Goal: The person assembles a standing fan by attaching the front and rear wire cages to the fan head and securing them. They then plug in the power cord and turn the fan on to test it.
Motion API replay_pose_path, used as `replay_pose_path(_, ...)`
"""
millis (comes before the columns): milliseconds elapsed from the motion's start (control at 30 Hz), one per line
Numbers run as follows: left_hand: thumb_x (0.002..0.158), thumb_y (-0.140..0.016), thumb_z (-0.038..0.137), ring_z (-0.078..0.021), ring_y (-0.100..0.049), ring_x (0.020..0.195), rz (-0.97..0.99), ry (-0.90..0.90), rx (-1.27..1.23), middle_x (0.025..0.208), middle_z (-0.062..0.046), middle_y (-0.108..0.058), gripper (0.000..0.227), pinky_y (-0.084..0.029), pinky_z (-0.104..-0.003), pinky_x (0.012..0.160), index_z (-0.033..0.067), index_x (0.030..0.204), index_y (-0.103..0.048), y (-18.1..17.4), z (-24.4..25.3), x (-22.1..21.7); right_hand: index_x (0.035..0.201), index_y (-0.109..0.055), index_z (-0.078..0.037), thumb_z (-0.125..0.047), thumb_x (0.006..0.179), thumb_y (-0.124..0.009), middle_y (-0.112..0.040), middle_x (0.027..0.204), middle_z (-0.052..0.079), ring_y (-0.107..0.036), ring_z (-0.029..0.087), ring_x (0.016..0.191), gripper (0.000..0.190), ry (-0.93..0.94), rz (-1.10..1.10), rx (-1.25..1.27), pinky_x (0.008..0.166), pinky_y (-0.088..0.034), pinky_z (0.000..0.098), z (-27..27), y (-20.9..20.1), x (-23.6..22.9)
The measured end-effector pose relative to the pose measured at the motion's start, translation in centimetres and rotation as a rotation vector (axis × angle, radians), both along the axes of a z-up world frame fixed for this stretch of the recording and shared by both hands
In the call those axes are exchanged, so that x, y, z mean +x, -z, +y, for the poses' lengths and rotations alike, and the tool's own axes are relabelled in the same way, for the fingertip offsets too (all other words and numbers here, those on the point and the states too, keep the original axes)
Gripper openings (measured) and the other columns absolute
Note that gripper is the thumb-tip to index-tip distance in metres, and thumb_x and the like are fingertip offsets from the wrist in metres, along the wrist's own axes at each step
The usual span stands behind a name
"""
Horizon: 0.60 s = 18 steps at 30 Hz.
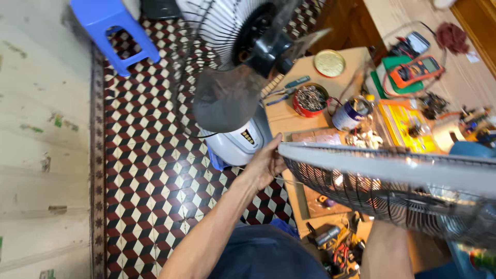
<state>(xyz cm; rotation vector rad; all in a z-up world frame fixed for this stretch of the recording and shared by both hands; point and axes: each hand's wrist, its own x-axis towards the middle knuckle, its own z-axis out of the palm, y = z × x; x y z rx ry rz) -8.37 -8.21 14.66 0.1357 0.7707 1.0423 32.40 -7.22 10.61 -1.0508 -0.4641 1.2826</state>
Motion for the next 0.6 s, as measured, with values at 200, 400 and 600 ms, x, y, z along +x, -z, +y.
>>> replay_pose_path(200,0.105,-0.048,0.051,-0.0253,-0.066,0.111,0.876,0.113,0.155,0.119,-0.019,-0.065,0.054,-0.056,-0.038,0.092,0.0035,0.129,-0.048,-2.4,-3.2,0.2,0.128,-0.062,-0.007,-0.043,0.11,-0.061,-0.066,0.112,0.006,-0.063,0.018,0.099,0.04,-0.055,0.005,0.059,0.087,-0.051,0.0339,3.5,-1.9,-0.3)
replay_pose_path(400,0.107,-0.029,0.044,-0.0202,-0.052,0.134,0.663,-0.503,0.431,0.142,-0.009,-0.059,0.059,-0.037,-0.033,0.112,0.0034,0.142,-0.054,-7.4,-8.6,-3.8,0.124,-0.064,-0.008,-0.043,0.109,-0.063,-0.067,0.106,0.006,-0.064,0.018,0.094,0.039,-0.087,0.039,0.111,0.083,-0.053,0.0341,6.4,-2.9,-1.6)
replay_pose_path(600,0.094,-0.067,0.01,-0.0137,-0.068,0.093,0.806,-0.748,0.433,0.103,-0.013,-0.073,0.026,-0.054,-0.025,0.081,-0.0039,0.116,-0.066,-8.1,-10.3,-7.1,0.121,-0.066,-0.008,-0.044,0.108,-0.066,-0.069,0.1,0.006,-0.066,0.019,0.088,0.039,-0.08,0.083,0.191,0.08,-0.055,0.0342,8.4,-3.4,-3.7)
